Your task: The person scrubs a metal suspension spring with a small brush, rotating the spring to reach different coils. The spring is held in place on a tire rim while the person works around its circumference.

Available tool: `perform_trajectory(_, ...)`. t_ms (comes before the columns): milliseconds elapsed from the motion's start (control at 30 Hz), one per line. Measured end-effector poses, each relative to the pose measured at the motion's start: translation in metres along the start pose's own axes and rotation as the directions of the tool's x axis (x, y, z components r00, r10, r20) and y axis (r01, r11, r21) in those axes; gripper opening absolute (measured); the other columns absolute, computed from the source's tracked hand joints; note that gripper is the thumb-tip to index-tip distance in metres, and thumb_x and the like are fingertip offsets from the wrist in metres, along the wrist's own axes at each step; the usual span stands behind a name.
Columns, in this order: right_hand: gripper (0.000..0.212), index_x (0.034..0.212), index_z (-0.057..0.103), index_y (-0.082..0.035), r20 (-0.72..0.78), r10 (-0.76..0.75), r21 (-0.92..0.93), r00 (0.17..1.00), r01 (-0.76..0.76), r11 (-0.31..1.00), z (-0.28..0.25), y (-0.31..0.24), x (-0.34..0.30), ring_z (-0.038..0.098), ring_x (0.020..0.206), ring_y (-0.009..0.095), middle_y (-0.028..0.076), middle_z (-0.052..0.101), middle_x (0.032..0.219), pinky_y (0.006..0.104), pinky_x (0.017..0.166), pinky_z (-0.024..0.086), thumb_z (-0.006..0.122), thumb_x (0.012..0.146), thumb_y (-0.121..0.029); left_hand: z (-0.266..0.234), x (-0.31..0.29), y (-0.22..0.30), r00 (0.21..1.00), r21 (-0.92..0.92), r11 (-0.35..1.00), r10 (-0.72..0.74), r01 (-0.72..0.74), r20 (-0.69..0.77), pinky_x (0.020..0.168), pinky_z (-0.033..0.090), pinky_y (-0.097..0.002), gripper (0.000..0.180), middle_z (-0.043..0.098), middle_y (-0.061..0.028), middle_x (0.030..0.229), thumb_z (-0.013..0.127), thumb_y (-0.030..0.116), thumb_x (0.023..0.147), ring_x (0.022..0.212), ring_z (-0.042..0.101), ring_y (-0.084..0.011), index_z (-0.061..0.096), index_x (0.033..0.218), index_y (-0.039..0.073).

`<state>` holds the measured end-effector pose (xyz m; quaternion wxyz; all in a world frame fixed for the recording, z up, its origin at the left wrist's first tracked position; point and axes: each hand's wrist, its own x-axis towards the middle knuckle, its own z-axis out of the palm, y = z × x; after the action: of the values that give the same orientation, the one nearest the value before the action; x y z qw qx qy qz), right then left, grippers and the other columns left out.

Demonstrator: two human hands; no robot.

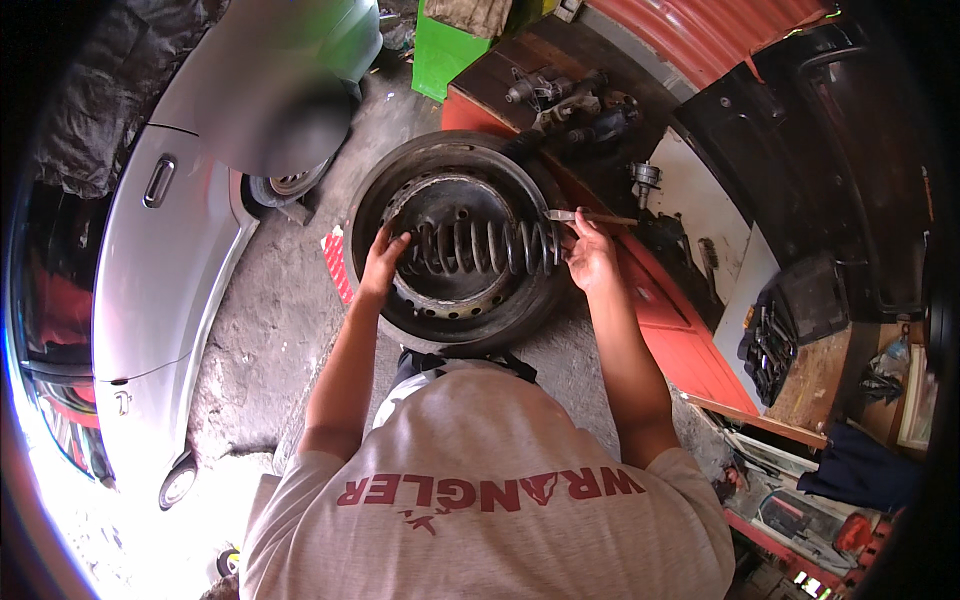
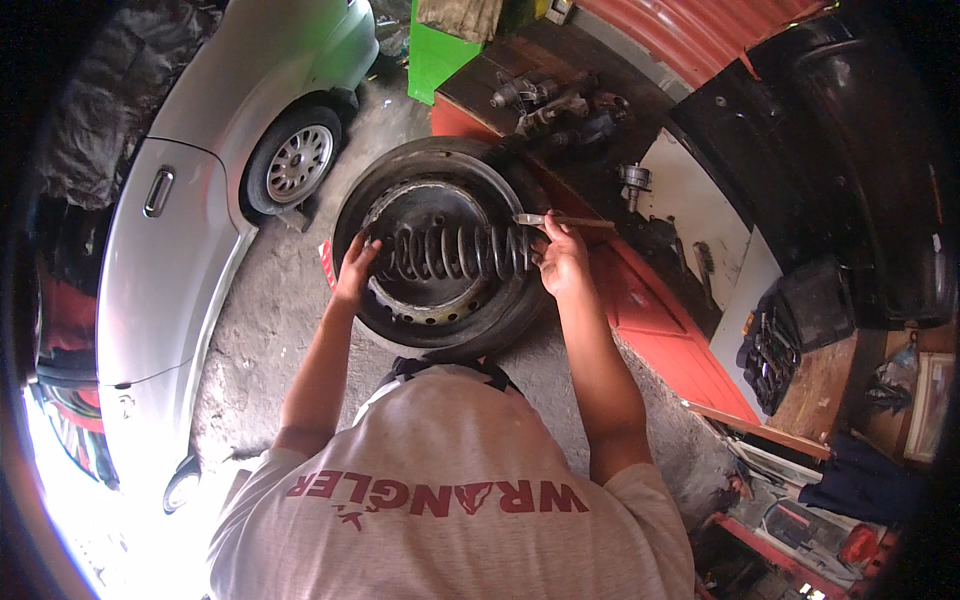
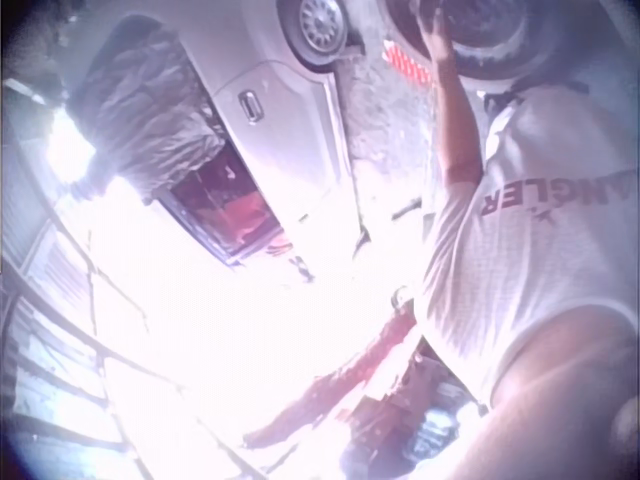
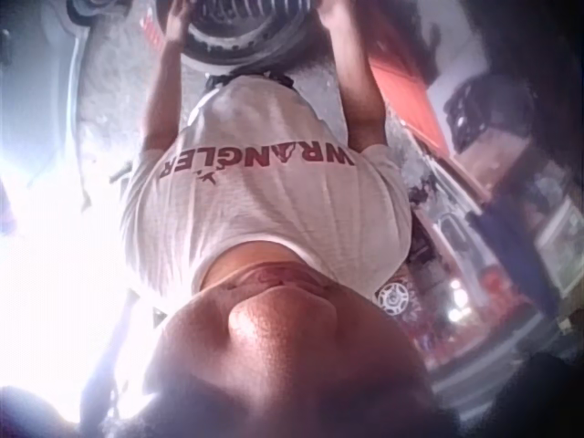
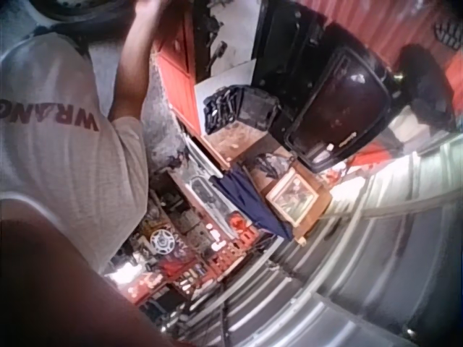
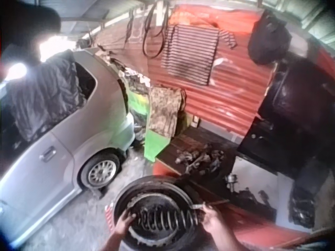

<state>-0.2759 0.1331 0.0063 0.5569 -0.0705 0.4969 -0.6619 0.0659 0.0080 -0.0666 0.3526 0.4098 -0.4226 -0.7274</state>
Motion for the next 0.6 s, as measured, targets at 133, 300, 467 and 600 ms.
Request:
perform_trajectory(133,0.021,0.112,0.059,-0.021,0.029,-0.047,0.001,0.998,0.047,0.999,0.009,0.004,-0.009,0.064,0.092,0.020,0.000,0.065,0.109,0.0355,0.077,0.050,0.069,0.095,-0.027,-0.008,-0.009,-0.026,0.993,-0.023,0.995,0.100,-0.099,0.062,0.109,0.039,-0.0339,0.068,0.053,-0.0141,0.141,0.063,0.010,0.096,0.126,0.052,-0.0197,0.028,0.154,0.002)
perform_trajectory(300,0.019,0.112,0.058,-0.015,0.030,-0.059,-0.019,0.998,0.059,0.998,0.005,0.005,-0.015,0.067,0.098,0.023,0.005,0.066,0.111,0.0398,0.083,0.053,0.065,0.097,-0.023,0.005,-0.010,-0.011,0.993,0.011,0.995,0.099,-0.100,0.068,0.102,0.044,-0.0315,0.065,0.058,-0.0139,0.135,0.060,0.004,0.098,0.119,0.056,-0.0176,0.027,0.154,0.002)
perform_trajectory(467,0.021,0.113,0.055,-0.017,0.000,-0.118,-0.024,0.993,0.118,0.993,0.011,0.008,-0.030,0.066,0.100,0.023,0.004,0.065,0.112,0.0421,0.086,0.053,0.067,0.096,-0.023,0.003,-0.004,-0.008,0.996,-0.031,0.998,0.064,-0.062,0.070,0.096,0.047,-0.0300,0.064,0.062,-0.0119,0.127,0.060,0.004,0.097,0.112,0.058,-0.0158,0.031,0.153,0.002)
perform_trajectory(600,0.023,0.114,0.053,-0.020,0.011,-0.213,-0.017,0.977,0.213,0.977,0.002,0.013,-0.039,0.066,0.103,0.023,0.004,0.064,0.111,0.0429,0.087,0.053,0.067,0.096,-0.024,0.002,0.005,-0.005,0.996,0.059,0.995,0.074,-0.077,0.045,0.089,0.049,-0.0285,0.060,0.066,-0.0095,0.114,0.063,0.004,0.095,0.101,0.061,-0.0138,0.038,0.149,0.001)
